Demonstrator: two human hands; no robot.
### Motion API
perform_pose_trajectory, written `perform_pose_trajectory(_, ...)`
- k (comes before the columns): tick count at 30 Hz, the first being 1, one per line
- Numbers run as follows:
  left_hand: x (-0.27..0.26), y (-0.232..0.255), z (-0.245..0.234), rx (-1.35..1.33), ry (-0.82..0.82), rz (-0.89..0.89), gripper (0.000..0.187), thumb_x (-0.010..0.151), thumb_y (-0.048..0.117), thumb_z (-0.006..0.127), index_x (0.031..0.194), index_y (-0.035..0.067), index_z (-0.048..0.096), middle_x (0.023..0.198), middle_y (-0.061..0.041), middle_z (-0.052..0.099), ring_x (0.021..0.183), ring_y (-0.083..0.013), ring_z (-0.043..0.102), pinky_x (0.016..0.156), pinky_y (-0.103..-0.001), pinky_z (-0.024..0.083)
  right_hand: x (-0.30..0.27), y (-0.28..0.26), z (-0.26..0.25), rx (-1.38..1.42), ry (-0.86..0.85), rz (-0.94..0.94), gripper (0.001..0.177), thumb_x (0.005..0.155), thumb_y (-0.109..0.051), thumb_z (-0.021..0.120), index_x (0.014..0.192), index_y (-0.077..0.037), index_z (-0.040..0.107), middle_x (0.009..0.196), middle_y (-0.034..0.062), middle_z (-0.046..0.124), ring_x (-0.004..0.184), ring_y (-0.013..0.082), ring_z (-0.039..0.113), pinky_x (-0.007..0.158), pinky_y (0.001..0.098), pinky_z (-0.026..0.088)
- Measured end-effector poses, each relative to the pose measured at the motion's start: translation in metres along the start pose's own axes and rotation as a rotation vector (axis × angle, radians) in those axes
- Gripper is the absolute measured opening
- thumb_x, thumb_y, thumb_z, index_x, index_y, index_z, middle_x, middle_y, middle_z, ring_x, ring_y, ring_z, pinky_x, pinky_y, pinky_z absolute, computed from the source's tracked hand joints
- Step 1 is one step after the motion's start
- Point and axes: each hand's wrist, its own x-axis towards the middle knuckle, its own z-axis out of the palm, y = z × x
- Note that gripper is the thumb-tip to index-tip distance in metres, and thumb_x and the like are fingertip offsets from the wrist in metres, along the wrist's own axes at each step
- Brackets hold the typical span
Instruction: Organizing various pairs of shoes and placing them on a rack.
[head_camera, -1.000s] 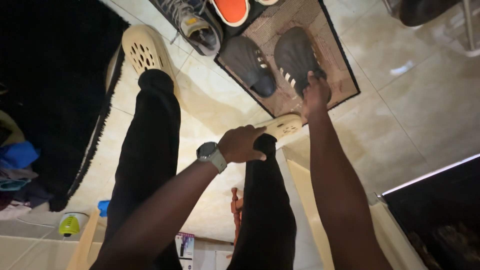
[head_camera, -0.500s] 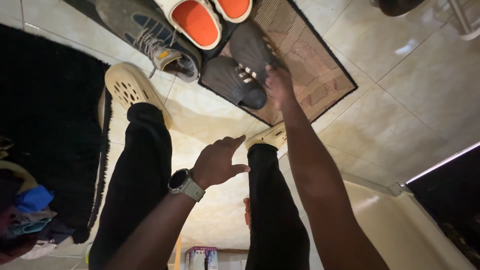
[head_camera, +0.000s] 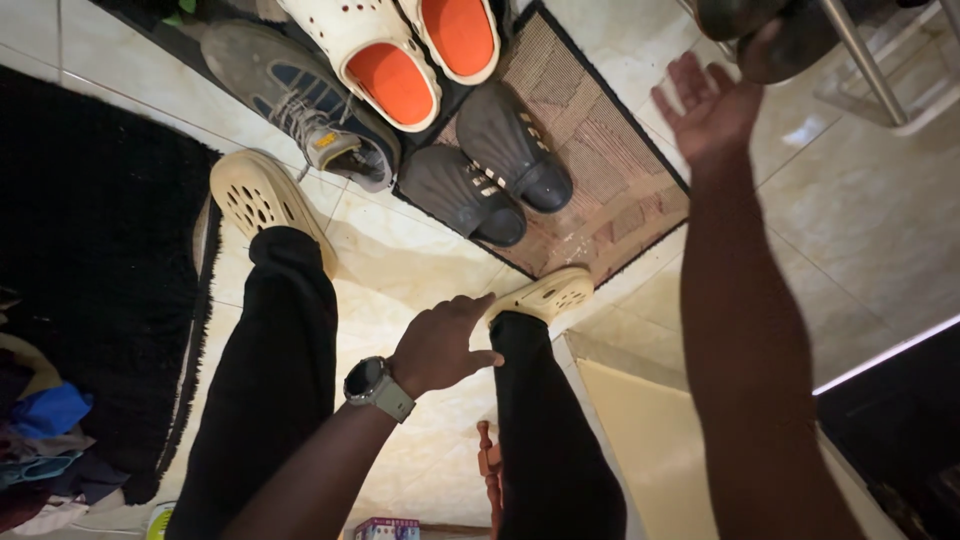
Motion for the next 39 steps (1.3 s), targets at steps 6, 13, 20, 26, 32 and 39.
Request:
perform_pose_trajectory(6,0.003,0.01,-0.018,-0.004,-0.048,-0.074,0.091,0.076,0.047,0.082,0.149,0.005,0.045,0.128,-0.019,0.063,0.113,-0.0394,0.06,0.093,-0.049,0.049,0.066,-0.011,-0.004,-0.036,0.005,0.05,0.108,0.061,-0.07,0.09,0.132,0.003,0.055,0.116,0.0096,0.063,0.125,0.0281,0.062,0.118,0.0558,0.048)
perform_pose_trajectory(13,0.009,0.003,-0.006,-0.036,-0.055,-0.077,0.091,0.076,0.048,0.082,0.148,0.007,0.046,0.128,-0.02,0.062,0.114,-0.0403,0.059,0.092,-0.049,0.049,-0.001,0.005,0.025,0.069,0.048,-0.168,0.081,0.067,-0.057,0.087,0.123,-0.007,0.058,0.111,0.0059,0.057,0.122,0.027,0.061,0.114,0.0599,0.051)
perform_pose_trajectory(20,0.011,-0.026,0.011,0.012,0.001,-0.073,0.088,0.079,0.053,0.08,0.147,0.006,0.048,0.131,-0.021,0.062,0.119,-0.0389,0.058,0.096,-0.048,0.049,-0.11,0.079,0.013,0.279,-0.137,-0.196,0.041,0.093,-0.037,0.07,0.117,-0.005,0.061,0.092,0.0075,0.069,0.077,0.0202,0.066,0.08,0.0383,0.053)
perform_pose_trajectory(26,0.016,-0.017,-0.022,-0.147,0.35,-0.143,0.069,0.086,0.044,0.08,0.14,0.008,0.059,0.122,-0.012,0.071,0.106,-0.0267,0.066,0.088,-0.039,0.053,-0.203,0.191,-0.085,0.278,-0.059,-0.154,0.016,0.109,-0.018,0.069,0.114,-0.008,0.057,0.08,0.0036,0.054,0.07,0.0191,0.056,0.074,0.0357,0.05)
perform_pose_trajectory(32,-0.025,0.029,-0.101,-0.699,0.652,-0.024,0.055,0.099,0.023,0.074,0.148,0.007,0.054,0.126,-0.005,0.067,0.105,-0.012,0.065,0.088,-0.027,0.054,-0.321,0.161,-0.066,0.125,-0.371,0.146,0.055,0.092,-0.01,0.065,0.145,-0.007,0.049,0.129,0.0073,0.061,0.117,0.0236,0.056,0.109,0.0454,0.044)
perform_pose_trajectory(39,-0.081,0.095,-0.115,-0.571,0.411,0.209,0.046,0.092,0.008,0.079,0.136,0.011,0.067,0.125,-0.004,0.066,0.112,-0.0137,0.065,0.094,-0.026,0.059,-0.326,0.139,-0.105,-0.082,-0.461,0.289,0.068,0.086,-0.005,0.063,0.149,-0.009,0.039,0.146,0.0096,0.051,0.138,0.0276,0.048,0.113,0.0514,0.041)
